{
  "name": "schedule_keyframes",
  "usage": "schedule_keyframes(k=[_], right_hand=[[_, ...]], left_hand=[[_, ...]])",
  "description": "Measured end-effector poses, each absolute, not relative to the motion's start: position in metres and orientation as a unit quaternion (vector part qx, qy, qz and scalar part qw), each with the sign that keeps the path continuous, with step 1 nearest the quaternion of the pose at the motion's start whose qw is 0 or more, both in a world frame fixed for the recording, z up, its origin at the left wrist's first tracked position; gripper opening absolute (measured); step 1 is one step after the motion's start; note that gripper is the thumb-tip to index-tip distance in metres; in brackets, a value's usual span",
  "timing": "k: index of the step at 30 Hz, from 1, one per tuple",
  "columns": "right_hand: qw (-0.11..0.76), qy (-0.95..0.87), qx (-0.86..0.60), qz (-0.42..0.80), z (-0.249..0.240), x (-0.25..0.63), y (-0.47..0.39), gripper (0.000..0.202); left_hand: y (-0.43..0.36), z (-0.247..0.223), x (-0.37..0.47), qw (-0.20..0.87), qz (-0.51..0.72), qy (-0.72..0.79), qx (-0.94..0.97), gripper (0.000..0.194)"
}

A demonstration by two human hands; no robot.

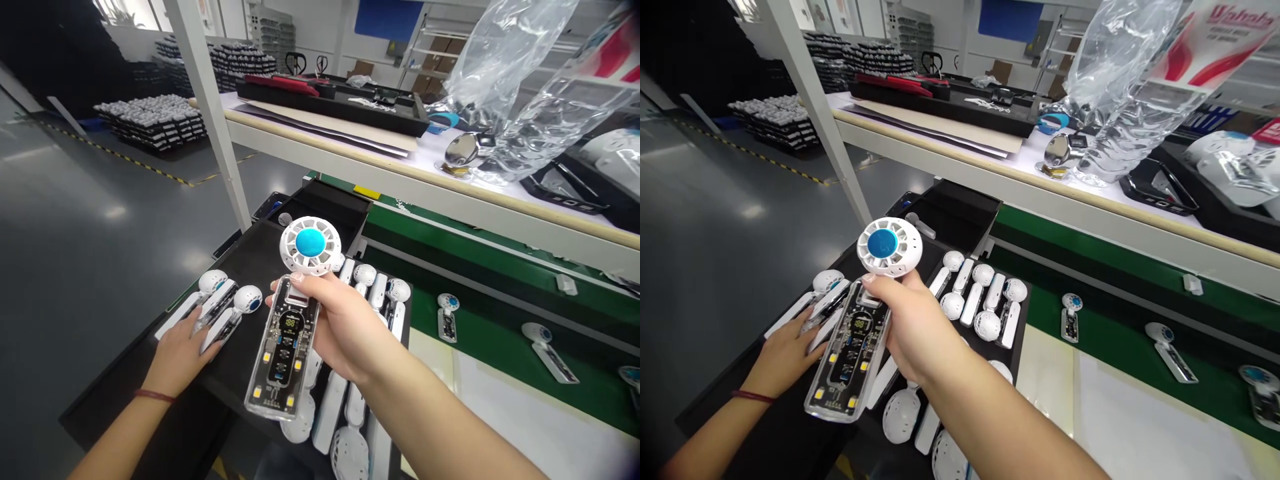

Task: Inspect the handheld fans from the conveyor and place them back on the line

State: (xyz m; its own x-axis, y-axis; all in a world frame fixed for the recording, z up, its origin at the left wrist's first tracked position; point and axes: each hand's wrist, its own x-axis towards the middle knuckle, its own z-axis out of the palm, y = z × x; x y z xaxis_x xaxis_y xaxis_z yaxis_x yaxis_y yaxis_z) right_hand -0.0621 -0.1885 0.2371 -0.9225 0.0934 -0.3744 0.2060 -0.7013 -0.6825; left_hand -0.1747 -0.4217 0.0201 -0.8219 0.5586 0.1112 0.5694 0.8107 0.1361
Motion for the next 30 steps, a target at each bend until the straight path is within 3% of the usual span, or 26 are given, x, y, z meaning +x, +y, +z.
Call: schedule_keyframes(k=[6,10,12,14,18,21,25,28,30], right_hand=[[0.035,0.394,0.173,-0.902,0.238,-0.053,-0.18,0.012],[0.033,0.384,0.149,-0.911,0.239,-0.044,-0.174,0.013],[0.032,0.382,0.147,-0.912,0.24,-0.039,-0.171,0.012],[0.03,0.379,0.138,-0.915,0.241,-0.034,-0.166,0.012],[0.03,0.379,0.13,-0.916,0.24,-0.02,-0.149,0.019],[0.027,0.385,0.131,-0.913,0.242,-0.009,-0.136,0.024],[0.023,0.445,0.118,-0.887,0.24,0.006,-0.119,0.028],[0.028,0.547,0.1,-0.831,0.211,0.011,-0.089,0.041],[-0.009,0.64,0.161,-0.751,0.175,0.012,-0.053,0.05]], left_hand=[[-0.414,0.027,-0.163,0.092,-0.132,-0.954,-0.251,0.029],[-0.389,0.065,-0.133,0.12,-0.233,-0.928,-0.265,0.029],[-0.37,0.095,-0.108,0.054,-0.365,-0.888,-0.274,0.029],[-0.348,0.124,-0.08,-0.084,-0.528,-0.808,-0.249,0.03],[-0.309,0.165,-0.032,-0.333,-0.732,-0.58,-0.127,0.051],[-0.285,0.172,-0.013,-0.371,-0.753,-0.532,-0.112,0.055],[-0.263,0.167,-0.001,-0.36,-0.729,-0.565,-0.137,0.043],[-0.264,0.161,0.0,-0.345,-0.693,-0.627,-0.092,0.039],[-0.277,0.15,-0.009,-0.287,-0.652,-0.698,-0.075,0.042]])
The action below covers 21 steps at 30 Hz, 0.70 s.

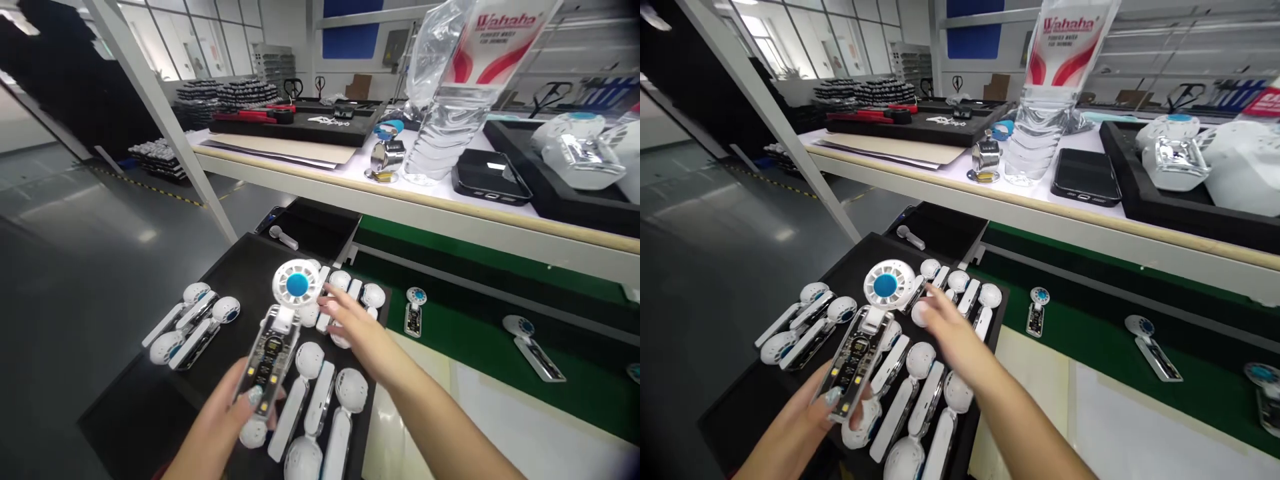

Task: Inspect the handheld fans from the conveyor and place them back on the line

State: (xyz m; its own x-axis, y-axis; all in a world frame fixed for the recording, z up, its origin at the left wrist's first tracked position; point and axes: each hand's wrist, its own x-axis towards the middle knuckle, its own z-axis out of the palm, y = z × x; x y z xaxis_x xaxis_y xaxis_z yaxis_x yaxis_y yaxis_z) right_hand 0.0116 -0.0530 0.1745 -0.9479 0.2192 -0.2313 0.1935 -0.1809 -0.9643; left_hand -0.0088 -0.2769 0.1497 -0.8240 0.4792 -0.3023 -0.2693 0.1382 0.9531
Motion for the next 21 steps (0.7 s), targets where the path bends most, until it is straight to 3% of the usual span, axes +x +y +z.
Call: schedule_keyframes(k=[3,7,14,17,21], right_hand=[[0.106,-0.805,-0.345,0.471,0.106,0.012,0.021,0.053],[0.095,-0.782,-0.516,0.335,0.031,0.019,0.109,0.064],[-0.009,-0.736,-0.587,0.337,-0.05,0.0,0.158,0.086],[-0.026,-0.726,-0.586,0.36,-0.072,-0.016,0.157,0.092],[-0.046,-0.713,-0.6,0.359,-0.085,-0.026,0.161,0.093]], left_hand=[[-0.313,0.119,-0.034,0.16,0.51,0.844,0.036,0.041],[-0.363,0.087,-0.063,0.127,0.341,0.931,0.039,0.031],[-0.371,0.131,-0.097,-0.043,0.194,0.979,0.039,0.035],[-0.335,0.142,-0.124,-0.011,0.086,0.982,0.17,0.039],[-0.28,0.119,-0.151,0.069,-0.075,0.947,0.305,0.033]])
